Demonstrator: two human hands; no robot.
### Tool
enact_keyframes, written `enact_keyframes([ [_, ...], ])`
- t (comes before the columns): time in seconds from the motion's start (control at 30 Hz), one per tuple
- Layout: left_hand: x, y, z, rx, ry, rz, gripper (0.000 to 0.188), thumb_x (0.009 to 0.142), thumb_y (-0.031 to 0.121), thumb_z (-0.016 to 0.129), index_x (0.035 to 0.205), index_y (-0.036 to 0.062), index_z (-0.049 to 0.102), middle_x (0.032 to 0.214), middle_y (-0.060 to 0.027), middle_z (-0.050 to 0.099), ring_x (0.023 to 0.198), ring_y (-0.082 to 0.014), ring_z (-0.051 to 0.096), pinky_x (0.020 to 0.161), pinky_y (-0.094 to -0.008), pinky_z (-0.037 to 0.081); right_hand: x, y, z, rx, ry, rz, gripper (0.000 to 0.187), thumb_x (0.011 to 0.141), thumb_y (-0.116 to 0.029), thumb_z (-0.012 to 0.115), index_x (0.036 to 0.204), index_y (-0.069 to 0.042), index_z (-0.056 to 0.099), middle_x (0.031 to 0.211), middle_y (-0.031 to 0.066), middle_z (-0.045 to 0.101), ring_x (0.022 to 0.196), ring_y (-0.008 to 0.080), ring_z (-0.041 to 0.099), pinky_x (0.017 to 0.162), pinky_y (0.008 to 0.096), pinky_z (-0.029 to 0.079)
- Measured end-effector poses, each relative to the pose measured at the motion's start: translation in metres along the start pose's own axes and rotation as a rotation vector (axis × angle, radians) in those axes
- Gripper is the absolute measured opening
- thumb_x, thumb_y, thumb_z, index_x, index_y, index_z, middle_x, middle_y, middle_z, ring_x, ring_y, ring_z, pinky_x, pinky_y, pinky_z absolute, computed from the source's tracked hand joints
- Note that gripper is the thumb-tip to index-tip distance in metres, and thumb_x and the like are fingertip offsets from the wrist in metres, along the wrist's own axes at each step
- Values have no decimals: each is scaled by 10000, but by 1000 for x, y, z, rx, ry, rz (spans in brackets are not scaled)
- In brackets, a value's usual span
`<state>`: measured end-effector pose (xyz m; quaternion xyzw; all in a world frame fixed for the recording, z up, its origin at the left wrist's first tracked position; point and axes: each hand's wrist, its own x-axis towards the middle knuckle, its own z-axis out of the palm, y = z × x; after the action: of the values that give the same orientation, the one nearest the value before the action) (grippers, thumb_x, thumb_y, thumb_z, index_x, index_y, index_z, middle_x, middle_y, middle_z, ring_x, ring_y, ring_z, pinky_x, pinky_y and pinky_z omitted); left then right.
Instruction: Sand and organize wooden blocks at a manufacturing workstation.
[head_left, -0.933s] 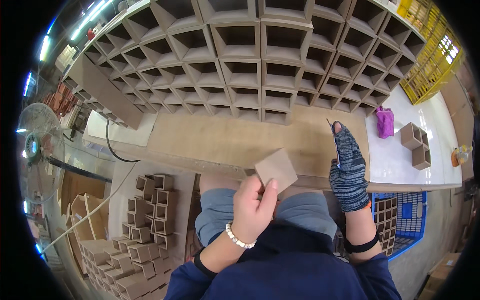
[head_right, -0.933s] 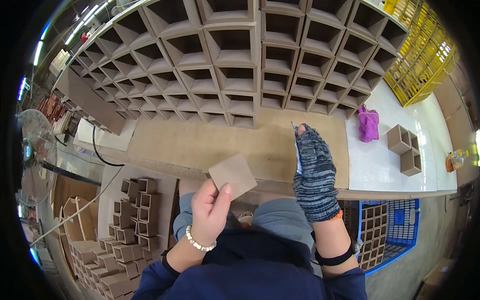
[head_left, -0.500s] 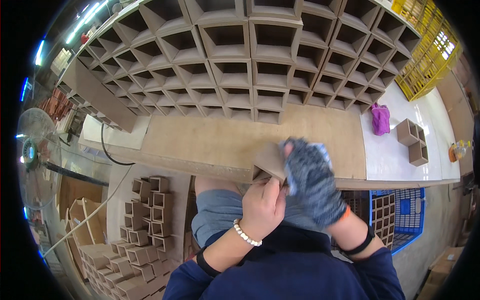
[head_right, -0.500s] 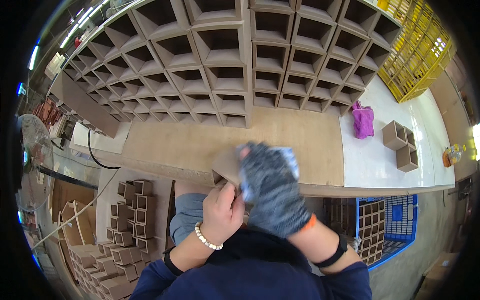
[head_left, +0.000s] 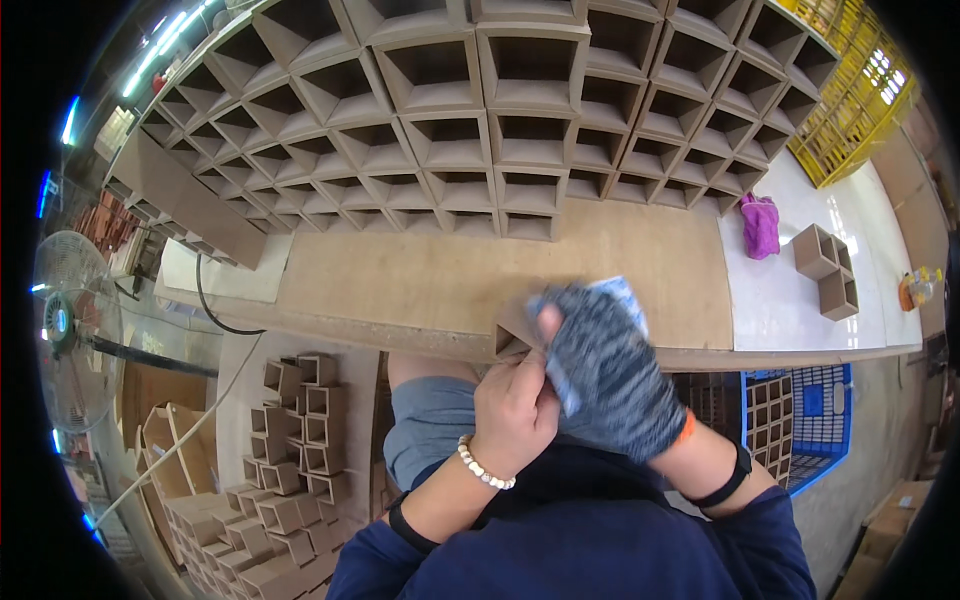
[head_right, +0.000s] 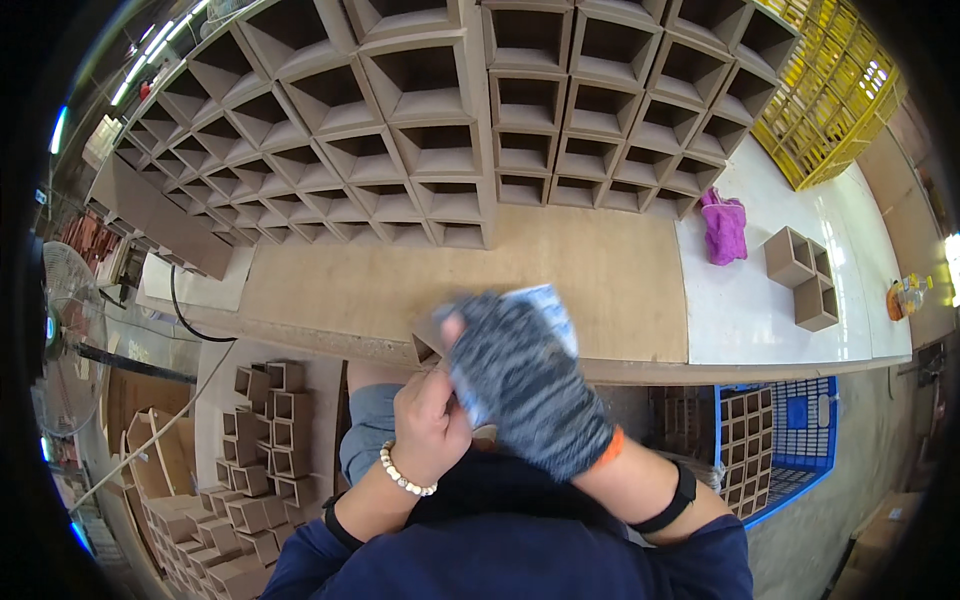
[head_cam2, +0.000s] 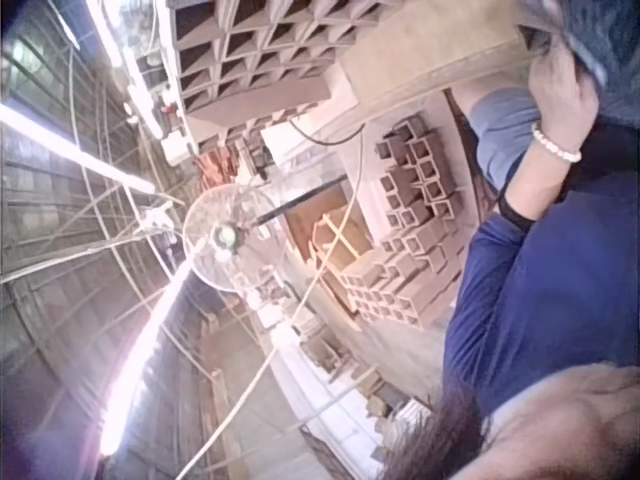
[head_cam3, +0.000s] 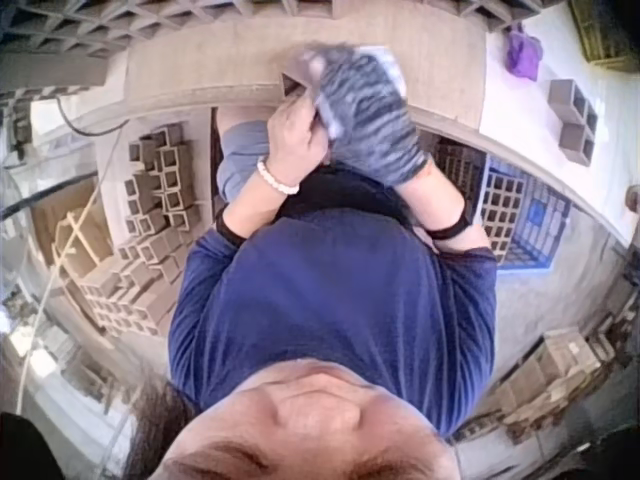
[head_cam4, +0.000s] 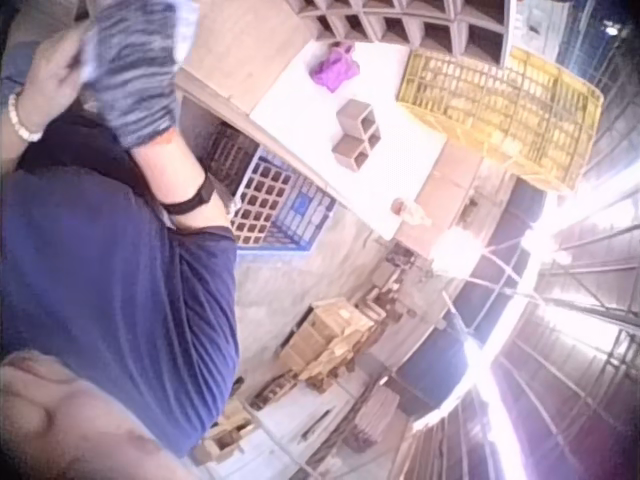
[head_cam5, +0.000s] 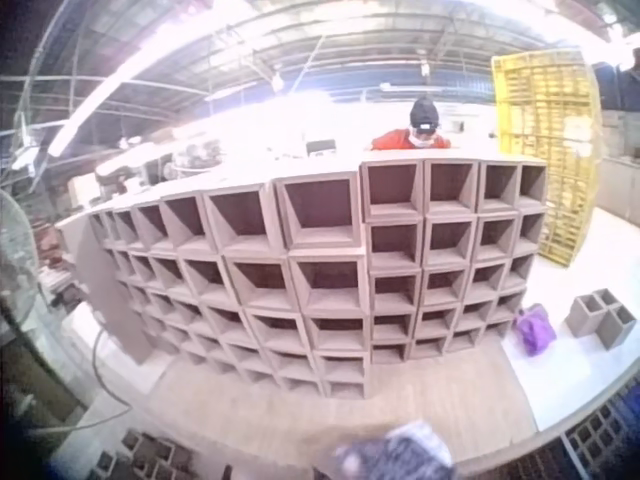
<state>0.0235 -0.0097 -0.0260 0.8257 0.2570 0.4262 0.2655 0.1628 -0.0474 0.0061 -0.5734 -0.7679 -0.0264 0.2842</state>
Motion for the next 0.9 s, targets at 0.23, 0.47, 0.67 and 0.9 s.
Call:
enact_keyframes([
  [0.23,-3,-7,5,-51,49,142,256,728,34,599,964,-40,535,631,-140,542,608,-334,541,589,-391,446,-6,-22,-5,-59,-62,-33,416,775,-54,517,1177,34,463,1103,197,536,1020,362,514,910,438,385],
  [0.47,1,7,-5,-79,-21,-165,124,743,18,583,855,-17,543,622,-147,540,630,-335,555,608,-388,456,-16,55,6,-241,68,244,444,794,-55,494,1232,1,450,1178,174,524,1101,306,498,971,379,357],
  [0.67,-8,-8,5,-30,17,25,139,752,14,576,880,-25,539,607,-124,538,602,-331,551,637,-385,466,-2,-11,-10,-70,-101,-34,472,724,-119,543,1164,38,473,1134,206,520,1106,372,468,1000,416,319],
  [0.9,0,7,-2,-13,-46,-68,191,726,1,577,912,-28,544,623,-121,540,621,-327,552,622,-386,456,-14,40,0,-406,80,165,404,729,-110,549,1102,38,499,1119,203,529,1051,332,509,946,411,367],
])
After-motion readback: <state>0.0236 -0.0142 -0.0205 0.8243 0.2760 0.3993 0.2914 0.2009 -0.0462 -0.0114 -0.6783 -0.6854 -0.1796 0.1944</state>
